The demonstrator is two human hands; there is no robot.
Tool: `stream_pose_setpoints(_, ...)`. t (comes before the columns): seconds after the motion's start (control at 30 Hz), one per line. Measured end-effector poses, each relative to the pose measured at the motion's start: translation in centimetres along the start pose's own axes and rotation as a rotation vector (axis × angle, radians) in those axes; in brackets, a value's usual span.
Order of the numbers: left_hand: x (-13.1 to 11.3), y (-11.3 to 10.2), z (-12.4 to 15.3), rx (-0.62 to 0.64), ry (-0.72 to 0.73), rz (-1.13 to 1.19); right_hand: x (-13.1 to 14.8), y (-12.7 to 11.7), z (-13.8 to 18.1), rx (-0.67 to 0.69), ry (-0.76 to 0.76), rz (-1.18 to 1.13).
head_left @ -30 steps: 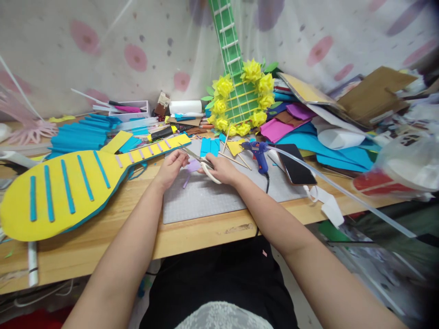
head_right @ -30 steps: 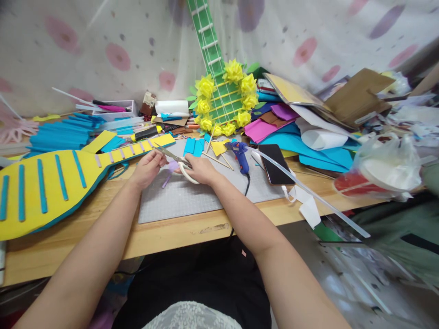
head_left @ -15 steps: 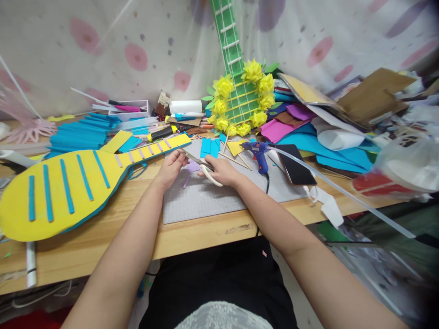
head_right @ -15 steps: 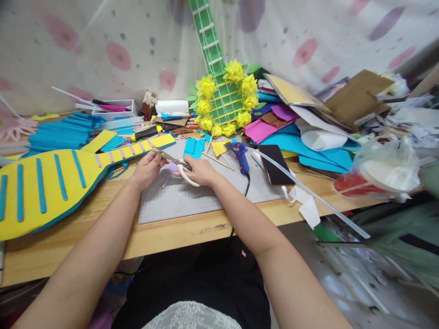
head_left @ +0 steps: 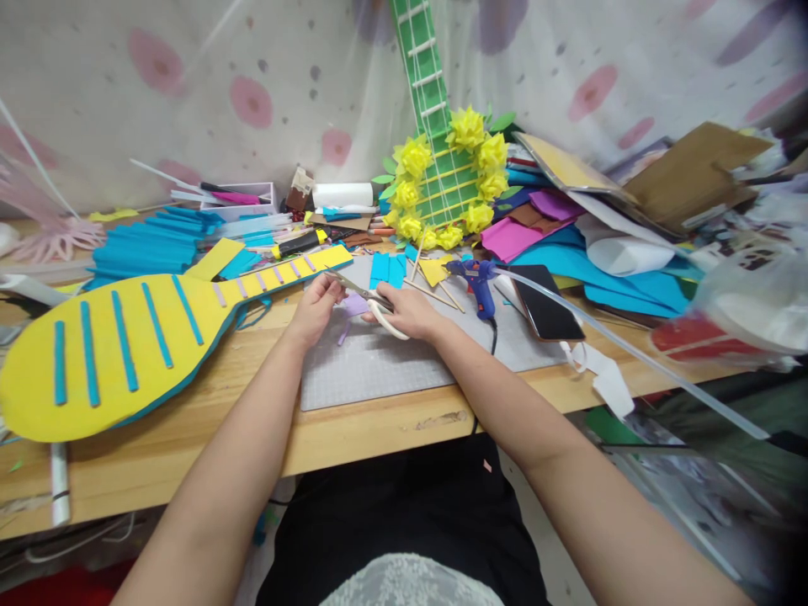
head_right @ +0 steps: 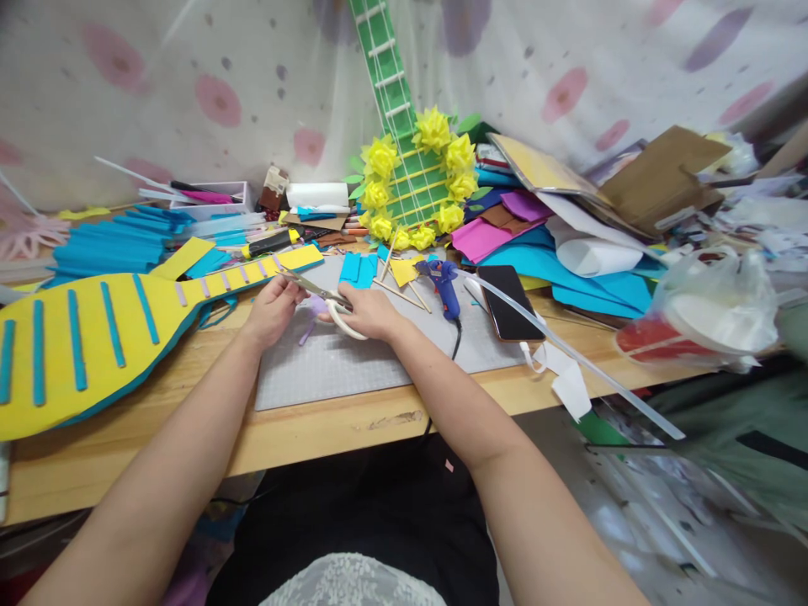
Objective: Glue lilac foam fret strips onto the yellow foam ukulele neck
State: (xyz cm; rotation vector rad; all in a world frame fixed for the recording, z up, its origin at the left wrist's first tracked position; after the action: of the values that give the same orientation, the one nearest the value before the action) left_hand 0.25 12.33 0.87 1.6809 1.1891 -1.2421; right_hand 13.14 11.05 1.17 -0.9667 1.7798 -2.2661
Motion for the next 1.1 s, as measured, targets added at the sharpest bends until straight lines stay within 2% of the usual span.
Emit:
stream_pose_setpoints(0.2, 0.2, -0.1, 0.0, 0.005, -0.012, -0.001, -0.4, -0.1, -0.2, -0.053, 0.008, 0.004)
stream_pose_setpoints(0.4, 0.5, -0.1, 0.0, 0.004, -0.020, 0.030, -0.4, -0.8, -0.2, -0.115, -0.065, 0.005)
stream_pose_setpoints(0.63, 1.1, 0.1, -0.1, -0.009, -0.057, 0.140, -0.5, -1.0, 0.0, -0.111, -0.081, -0.025)
stream_pose_setpoints(0.8, -0.1, -0.4, 0.0, -0.059, -0.027, 0.128, -1.1, -1.2, 0.0, -0.132, -0.113, -0.063)
stream_pose_setpoints(0.93, -0.4, -0.3, -0.1, -0.042, -0.019, 0.154, -1.7, -1.3, 0.1, -0.126, -0.064, -0.093)
stream_pose_setpoints(1.1, 0.5, 0.0, -0.1, -0.024, -0.065, 0.186, -0.3, -0.8, 0.3, -0.057, -0.101, -0.113)
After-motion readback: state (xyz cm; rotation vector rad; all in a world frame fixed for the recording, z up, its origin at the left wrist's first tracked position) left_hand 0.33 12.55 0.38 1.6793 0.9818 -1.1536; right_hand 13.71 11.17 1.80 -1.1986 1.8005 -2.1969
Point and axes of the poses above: each hand's wrist, its own z-axis away from the middle knuckle, its own y-axis out of the palm, x = y × z, the point moved 10 cm from there along -z, towards the middle knuckle, and after that the axes turned 11 degrees about x, right-handed, at the moved point
